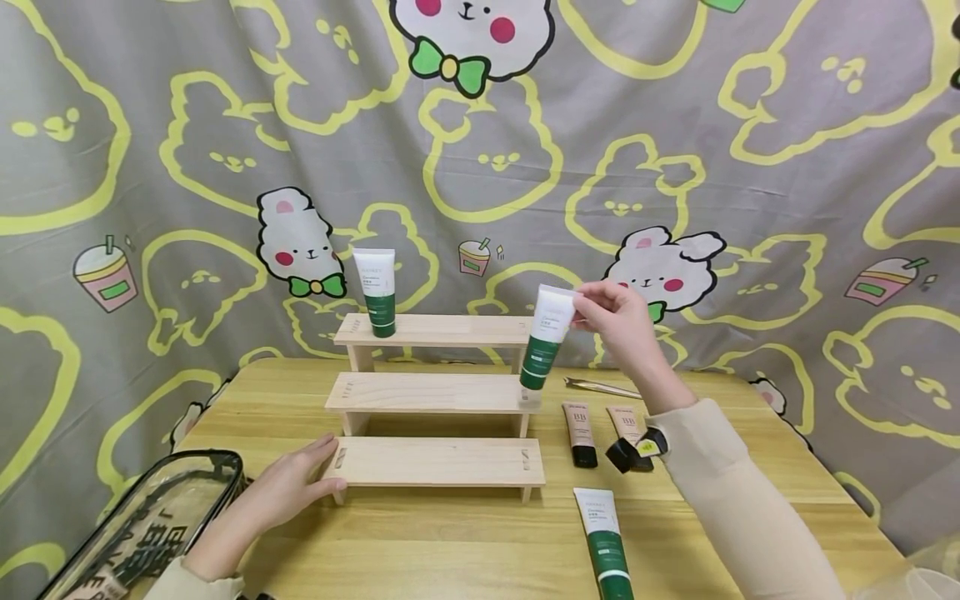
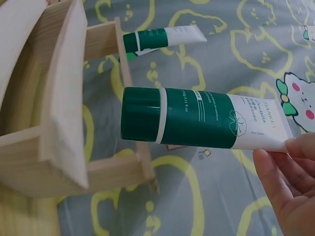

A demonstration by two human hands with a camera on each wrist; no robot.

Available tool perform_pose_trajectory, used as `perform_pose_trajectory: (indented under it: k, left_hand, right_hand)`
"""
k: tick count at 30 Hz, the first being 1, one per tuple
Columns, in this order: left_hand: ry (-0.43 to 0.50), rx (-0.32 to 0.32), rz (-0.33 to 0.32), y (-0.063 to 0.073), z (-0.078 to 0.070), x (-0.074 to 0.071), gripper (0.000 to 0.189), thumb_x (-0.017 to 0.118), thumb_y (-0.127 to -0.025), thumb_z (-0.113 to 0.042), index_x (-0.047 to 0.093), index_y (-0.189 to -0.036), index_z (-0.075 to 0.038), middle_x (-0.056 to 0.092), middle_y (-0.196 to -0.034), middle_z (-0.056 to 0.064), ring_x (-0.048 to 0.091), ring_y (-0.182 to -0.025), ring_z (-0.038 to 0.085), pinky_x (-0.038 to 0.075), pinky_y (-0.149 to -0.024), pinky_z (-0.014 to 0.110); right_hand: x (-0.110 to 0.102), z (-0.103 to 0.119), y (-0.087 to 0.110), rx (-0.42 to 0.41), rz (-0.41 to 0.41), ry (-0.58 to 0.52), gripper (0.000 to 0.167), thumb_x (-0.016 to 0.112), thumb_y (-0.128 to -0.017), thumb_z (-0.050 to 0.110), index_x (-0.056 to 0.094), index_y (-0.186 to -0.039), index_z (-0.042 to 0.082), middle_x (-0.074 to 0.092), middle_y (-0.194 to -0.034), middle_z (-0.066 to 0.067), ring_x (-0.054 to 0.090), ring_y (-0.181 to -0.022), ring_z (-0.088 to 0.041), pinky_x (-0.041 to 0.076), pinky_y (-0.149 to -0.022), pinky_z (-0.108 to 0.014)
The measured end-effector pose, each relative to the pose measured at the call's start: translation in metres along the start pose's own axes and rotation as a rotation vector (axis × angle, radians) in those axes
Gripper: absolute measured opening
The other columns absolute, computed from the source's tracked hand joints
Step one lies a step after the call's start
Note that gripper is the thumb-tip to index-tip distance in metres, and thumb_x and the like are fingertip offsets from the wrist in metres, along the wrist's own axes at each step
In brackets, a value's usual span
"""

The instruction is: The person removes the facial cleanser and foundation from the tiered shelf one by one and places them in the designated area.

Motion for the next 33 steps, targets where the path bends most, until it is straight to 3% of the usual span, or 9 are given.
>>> perform_pose_trajectory:
  k: [8,18,26,33]
  left_hand:
    - [0.005,-0.015,0.017,-0.001,0.000,0.000,0.069,0.065,-0.083,-0.037,0.046,-0.128,0.012,0.040,-0.133,0.030,0.042,-0.118,0.044,0.038,-0.093,0.054]
    - [0.007,-0.007,-0.002,0.001,-0.001,-0.001,0.069,0.066,-0.083,-0.036,0.045,-0.128,0.012,0.040,-0.133,0.029,0.042,-0.118,0.044,0.037,-0.094,0.055]
    - [0.008,-0.019,0.007,0.001,0.000,-0.001,0.069,0.066,-0.083,-0.035,0.045,-0.129,0.012,0.040,-0.134,0.029,0.042,-0.118,0.045,0.037,-0.094,0.055]
    - [0.007,-0.020,0.009,0.001,0.000,0.000,0.070,0.066,-0.083,-0.036,0.045,-0.129,0.012,0.040,-0.134,0.029,0.041,-0.118,0.044,0.037,-0.094,0.055]
  right_hand:
    - [-0.028,-0.027,0.026,0.052,-0.004,0.050,0.027,0.058,-0.092,0.010,0.055,-0.107,-0.012,0.063,-0.085,-0.005,0.062,-0.072,-0.014,0.055,-0.068,-0.032]
    - [-0.056,-0.061,0.060,0.185,0.002,0.089,0.031,0.054,-0.094,0.012,0.051,-0.110,-0.014,0.062,-0.087,-0.005,0.062,-0.074,-0.012,0.055,-0.068,-0.031]
    - [-0.079,-0.088,0.087,0.248,0.054,0.136,0.029,0.051,-0.095,0.006,0.048,-0.112,-0.017,0.061,-0.089,-0.010,0.061,-0.075,-0.014,0.055,-0.067,-0.033]
    - [-0.094,-0.107,0.111,0.376,0.130,0.186,0.032,0.051,-0.094,0.006,0.047,-0.115,-0.018,0.061,-0.092,-0.014,0.061,-0.076,-0.018,0.055,-0.066,-0.033]
Point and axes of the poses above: each hand's wrist, its own y-axis away from the middle knuckle, its own x-axis out of the palm, z = x × y, the point moved 3 cm from there along -y, towards the middle knuckle
